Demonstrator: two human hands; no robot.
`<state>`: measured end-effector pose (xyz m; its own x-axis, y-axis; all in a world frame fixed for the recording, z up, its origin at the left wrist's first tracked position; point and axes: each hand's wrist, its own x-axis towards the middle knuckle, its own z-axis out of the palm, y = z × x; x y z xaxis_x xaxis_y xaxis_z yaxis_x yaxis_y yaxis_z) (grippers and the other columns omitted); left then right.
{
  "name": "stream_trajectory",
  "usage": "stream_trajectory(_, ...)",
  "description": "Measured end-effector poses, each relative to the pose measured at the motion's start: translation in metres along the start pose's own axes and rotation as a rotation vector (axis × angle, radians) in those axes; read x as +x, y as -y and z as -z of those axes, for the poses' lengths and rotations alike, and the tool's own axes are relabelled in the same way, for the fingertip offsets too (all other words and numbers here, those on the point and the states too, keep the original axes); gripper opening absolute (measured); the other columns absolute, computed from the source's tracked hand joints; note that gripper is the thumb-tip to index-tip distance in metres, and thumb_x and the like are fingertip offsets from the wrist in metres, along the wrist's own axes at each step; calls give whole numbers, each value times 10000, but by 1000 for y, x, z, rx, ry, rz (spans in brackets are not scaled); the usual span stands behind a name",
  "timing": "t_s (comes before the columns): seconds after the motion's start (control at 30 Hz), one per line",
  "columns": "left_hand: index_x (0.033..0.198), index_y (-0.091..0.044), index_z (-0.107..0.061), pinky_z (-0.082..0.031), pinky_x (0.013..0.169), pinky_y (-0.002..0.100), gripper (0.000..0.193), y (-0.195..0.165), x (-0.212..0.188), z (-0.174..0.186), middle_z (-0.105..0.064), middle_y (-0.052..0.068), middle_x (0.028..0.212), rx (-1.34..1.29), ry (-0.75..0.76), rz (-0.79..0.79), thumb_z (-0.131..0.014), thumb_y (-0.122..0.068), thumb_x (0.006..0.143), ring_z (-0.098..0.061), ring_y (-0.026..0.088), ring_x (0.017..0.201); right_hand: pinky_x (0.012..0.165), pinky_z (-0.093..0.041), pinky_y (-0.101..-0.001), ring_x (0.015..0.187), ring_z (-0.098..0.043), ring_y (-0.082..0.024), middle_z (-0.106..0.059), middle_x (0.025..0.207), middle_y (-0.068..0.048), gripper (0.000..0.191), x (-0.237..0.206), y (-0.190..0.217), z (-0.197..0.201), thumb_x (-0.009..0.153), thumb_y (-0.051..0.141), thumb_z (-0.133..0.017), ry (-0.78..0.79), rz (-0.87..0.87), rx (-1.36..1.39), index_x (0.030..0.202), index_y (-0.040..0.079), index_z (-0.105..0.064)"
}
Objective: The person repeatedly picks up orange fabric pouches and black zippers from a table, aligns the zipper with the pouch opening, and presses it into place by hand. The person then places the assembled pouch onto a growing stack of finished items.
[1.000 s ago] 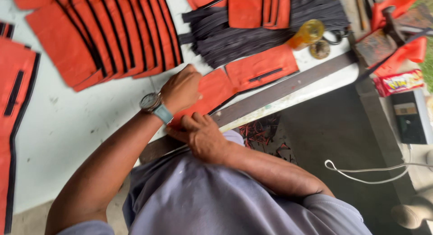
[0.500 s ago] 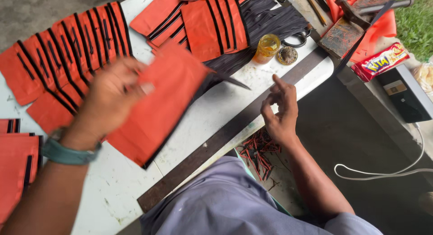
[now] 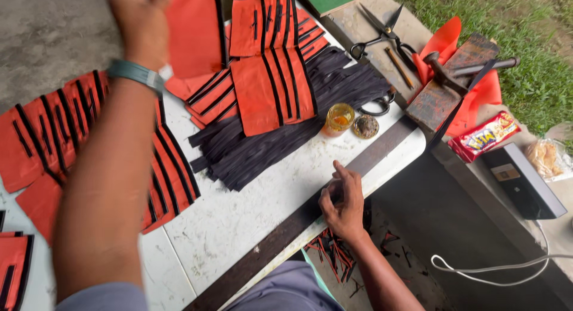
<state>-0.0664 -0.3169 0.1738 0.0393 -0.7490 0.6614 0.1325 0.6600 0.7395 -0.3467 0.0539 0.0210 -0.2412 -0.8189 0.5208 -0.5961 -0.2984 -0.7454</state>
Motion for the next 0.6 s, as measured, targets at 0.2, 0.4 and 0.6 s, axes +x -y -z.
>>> stream_trajectory(0.2, 1282, -16, -588, -504, 1051, 351, 451, 77, -86, -45, -655, 91, 1289, 71, -312, 836, -732, -5, 856, -629, 202, 1183, 730, -547, -272, 816, -607, -138, -540, 1112, -112, 575, 1, 7, -1, 840, -40, -643, -2, -21, -51, 1403, 41, -559)
stream_trajectory(0.4, 1429, -12, -538, -448, 1073, 353, 527, 64, -141, -47, -613, 149, 1333, 123, -183, 907, -729, -52, 940, -595, 205, 1242, 679, -541, -261, 780, -604, -122, -546, 1096, -103, 554, 1, 6, -1, 847, -50, -638, 25, -28, -79, 1390, 39, -573)
stream_trajectory(0.6, 1387, -23, -524, -553, 990, 356, 512, 70, -142, -47, -708, 163, 1206, 152, -180, 869, -702, -57, 908, -685, 231, 1114, 676, -541, -276, 768, -608, -142, -571, 1043, -108, 545, 0, 5, -1, 823, -49, -641, 25, -24, -97, 1359, 36, -591)
